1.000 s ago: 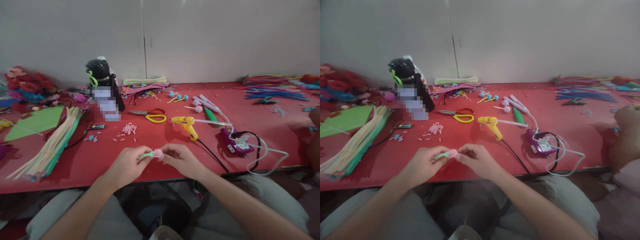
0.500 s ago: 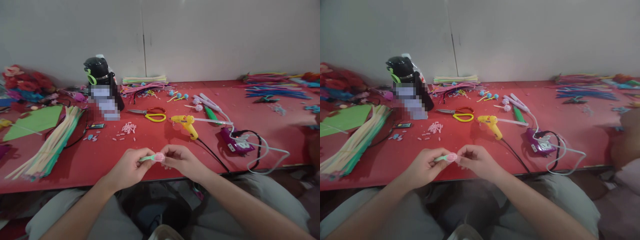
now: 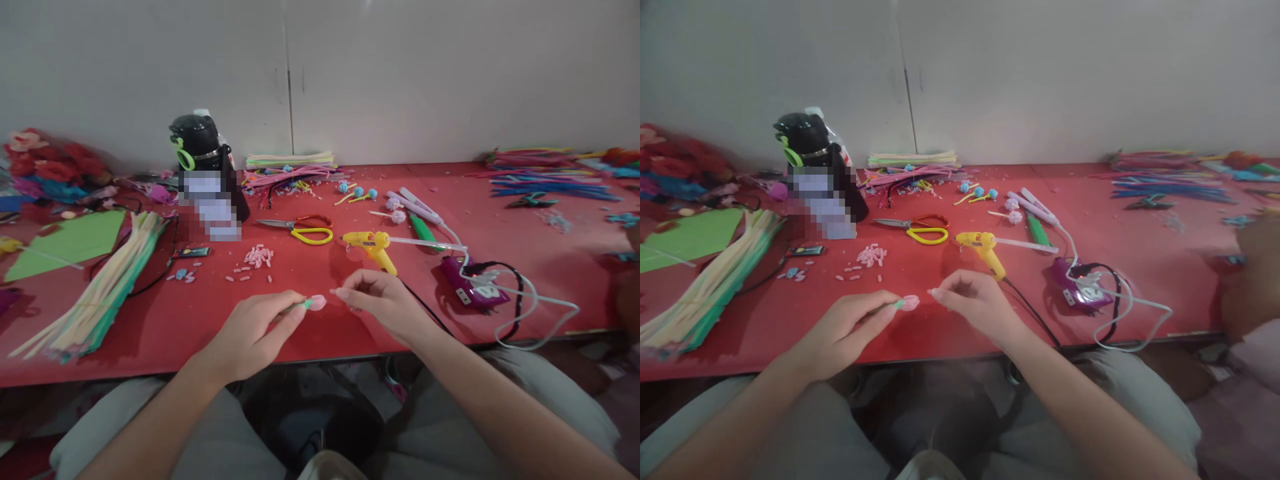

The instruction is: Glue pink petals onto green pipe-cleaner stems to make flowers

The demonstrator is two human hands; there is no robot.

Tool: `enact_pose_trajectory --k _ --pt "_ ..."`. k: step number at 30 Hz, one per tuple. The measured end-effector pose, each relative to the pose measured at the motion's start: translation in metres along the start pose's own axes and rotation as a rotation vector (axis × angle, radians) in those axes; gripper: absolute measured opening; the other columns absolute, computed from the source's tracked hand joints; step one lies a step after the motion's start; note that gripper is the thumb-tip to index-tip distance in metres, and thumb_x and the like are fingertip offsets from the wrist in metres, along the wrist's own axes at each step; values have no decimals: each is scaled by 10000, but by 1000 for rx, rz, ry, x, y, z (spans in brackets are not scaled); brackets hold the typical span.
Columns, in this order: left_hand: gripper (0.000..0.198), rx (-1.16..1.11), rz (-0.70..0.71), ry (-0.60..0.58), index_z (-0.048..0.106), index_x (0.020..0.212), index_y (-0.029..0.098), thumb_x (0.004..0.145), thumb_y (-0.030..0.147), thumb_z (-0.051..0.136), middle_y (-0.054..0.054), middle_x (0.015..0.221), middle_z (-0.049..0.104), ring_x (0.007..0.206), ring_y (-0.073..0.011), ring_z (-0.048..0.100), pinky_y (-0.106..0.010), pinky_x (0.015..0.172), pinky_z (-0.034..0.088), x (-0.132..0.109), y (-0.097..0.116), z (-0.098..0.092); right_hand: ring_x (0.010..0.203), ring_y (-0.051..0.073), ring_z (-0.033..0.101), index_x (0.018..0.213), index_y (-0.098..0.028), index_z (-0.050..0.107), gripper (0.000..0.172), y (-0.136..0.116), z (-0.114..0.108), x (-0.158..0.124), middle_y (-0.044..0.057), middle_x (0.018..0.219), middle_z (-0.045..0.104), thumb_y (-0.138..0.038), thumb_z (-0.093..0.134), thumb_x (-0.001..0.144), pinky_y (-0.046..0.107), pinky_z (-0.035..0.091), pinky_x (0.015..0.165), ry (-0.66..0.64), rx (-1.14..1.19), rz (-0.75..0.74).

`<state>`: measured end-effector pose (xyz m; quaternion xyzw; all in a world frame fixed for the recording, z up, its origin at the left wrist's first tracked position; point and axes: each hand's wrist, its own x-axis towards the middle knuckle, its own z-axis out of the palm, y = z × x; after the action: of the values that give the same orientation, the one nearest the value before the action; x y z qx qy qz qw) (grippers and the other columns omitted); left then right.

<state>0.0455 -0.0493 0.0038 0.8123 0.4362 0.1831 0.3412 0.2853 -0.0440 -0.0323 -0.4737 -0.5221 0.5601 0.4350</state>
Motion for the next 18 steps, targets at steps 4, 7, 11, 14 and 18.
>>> enact_pose_trajectory --k 4,7,11,14,18 --pt "343 117 4 32 560 809 201 1040 385 385 41 692 549 643 -116 505 -232 634 366 0 -2 1 636 111 552 794 -185 677 242 -3 -5 -1 -13 697 620 -415 740 833 259 457 634 14 51 -62" --pt "311 170 8 54 545 817 206 1036 372 399 51 676 528 619 -112 476 -242 604 322 1 -2 6 626 111 546 768 -184 664 231 -9 -1 -7 -12 686 611 -391 724 848 259 460 626 -25 14 -89" --pt "298 209 15 87 573 843 209 1036 352 397 40 722 592 652 -114 524 -245 622 326 2 -2 10 611 111 535 780 -182 669 218 -14 8 -13 -13 675 607 -382 710 857 258 449 607 -50 -40 -115" --pt "287 254 30 105 614 896 217 1035 348 399 30 769 648 679 -121 567 -250 625 330 2 -2 12 608 117 542 778 -187 678 222 -14 14 -13 -6 679 624 -393 709 856 264 459 607 -42 -54 -132" --pt "299 331 39 110 634 896 217 1031 344 400 15 783 682 687 -135 600 -259 607 324 1 -3 12 635 134 583 792 -194 687 234 -11 19 -10 11 708 668 -419 703 858 270 473 610 -52 -57 -127"
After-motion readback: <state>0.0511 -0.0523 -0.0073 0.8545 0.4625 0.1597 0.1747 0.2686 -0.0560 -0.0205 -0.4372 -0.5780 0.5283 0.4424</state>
